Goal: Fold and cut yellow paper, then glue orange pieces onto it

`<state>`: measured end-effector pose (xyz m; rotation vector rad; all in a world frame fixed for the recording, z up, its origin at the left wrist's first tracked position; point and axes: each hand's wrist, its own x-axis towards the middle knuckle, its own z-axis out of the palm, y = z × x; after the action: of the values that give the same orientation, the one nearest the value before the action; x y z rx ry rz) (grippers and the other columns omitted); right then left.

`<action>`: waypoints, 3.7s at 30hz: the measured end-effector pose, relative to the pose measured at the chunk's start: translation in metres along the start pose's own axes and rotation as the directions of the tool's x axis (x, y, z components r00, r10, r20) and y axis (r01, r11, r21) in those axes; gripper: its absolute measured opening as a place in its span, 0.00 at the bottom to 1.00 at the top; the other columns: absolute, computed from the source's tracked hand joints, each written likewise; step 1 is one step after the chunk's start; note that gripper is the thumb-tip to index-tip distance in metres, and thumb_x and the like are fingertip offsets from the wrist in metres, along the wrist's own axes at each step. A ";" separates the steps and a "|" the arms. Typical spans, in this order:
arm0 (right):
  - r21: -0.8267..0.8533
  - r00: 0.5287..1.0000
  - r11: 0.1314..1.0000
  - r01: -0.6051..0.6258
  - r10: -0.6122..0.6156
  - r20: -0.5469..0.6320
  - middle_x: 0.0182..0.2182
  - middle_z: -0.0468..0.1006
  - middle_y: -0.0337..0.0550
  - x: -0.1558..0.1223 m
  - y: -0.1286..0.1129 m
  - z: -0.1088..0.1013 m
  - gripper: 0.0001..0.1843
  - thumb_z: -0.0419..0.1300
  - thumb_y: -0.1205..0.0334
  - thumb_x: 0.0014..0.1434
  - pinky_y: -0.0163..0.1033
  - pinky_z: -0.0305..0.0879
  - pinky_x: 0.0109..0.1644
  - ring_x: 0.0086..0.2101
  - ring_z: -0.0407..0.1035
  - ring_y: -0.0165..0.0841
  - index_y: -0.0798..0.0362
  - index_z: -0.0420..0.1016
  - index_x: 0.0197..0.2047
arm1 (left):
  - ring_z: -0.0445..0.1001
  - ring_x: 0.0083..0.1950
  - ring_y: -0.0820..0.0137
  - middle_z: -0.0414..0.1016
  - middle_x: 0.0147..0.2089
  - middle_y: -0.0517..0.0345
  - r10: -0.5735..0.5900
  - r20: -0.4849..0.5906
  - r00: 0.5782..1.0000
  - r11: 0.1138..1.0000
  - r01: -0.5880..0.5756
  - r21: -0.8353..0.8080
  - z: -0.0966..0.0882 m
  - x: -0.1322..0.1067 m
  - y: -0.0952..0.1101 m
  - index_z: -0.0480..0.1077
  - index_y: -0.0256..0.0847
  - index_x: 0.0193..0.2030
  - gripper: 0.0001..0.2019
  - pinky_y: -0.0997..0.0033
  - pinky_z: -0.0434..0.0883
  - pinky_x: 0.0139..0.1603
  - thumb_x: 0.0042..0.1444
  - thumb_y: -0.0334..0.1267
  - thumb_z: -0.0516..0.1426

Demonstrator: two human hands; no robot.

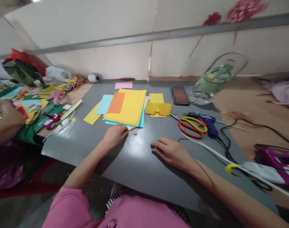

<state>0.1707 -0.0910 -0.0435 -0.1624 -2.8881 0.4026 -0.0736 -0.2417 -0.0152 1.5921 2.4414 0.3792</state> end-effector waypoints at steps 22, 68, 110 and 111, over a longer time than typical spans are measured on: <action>0.164 0.995 0.986 -0.041 0.056 -0.087 0.37 0.80 0.47 -0.002 0.001 0.007 0.13 0.52 0.58 0.69 0.37 0.66 0.38 0.35 0.74 0.33 0.51 0.78 0.43 | 0.69 0.61 0.54 0.74 0.57 0.40 -0.113 -0.087 0.990 0.958 0.132 0.254 -0.018 0.062 -0.023 0.67 0.35 0.59 0.18 0.61 0.64 0.57 0.67 0.41 0.52; 0.130 0.993 0.986 0.104 -0.096 -0.071 0.37 0.80 0.45 -0.029 0.018 -0.018 0.11 0.59 0.55 0.67 0.41 0.62 0.41 0.36 0.70 0.34 0.52 0.78 0.38 | 0.75 0.40 0.67 0.77 0.44 0.56 0.534 0.328 0.779 0.832 -0.553 -0.042 0.018 -0.008 0.080 0.74 0.42 0.42 0.11 0.69 0.66 0.36 0.65 0.45 0.54; 0.218 0.975 0.951 -0.220 0.223 0.012 0.28 0.72 0.41 -0.025 0.003 -0.015 0.11 0.56 0.58 0.65 0.43 0.59 0.39 0.31 0.66 0.34 0.50 0.69 0.30 | 0.70 0.38 0.68 0.70 0.37 0.56 0.414 0.212 0.885 0.909 -0.394 -0.132 0.026 -0.005 0.081 0.70 0.39 0.30 0.10 0.69 0.68 0.38 0.60 0.40 0.55; 0.217 0.974 0.950 -0.224 0.228 0.010 0.28 0.72 0.41 -0.025 0.003 -0.015 0.11 0.56 0.58 0.65 0.43 0.60 0.39 0.31 0.66 0.34 0.50 0.68 0.30 | 0.70 0.38 0.68 0.70 0.37 0.55 0.413 0.209 0.886 0.910 -0.396 -0.120 0.026 -0.005 0.081 0.70 0.39 0.30 0.10 0.69 0.68 0.38 0.60 0.40 0.55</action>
<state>0.1983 -0.0881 -0.0356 -0.4595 -2.7925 0.7496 0.0062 -0.2126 -0.0139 1.9888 1.8949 0.3209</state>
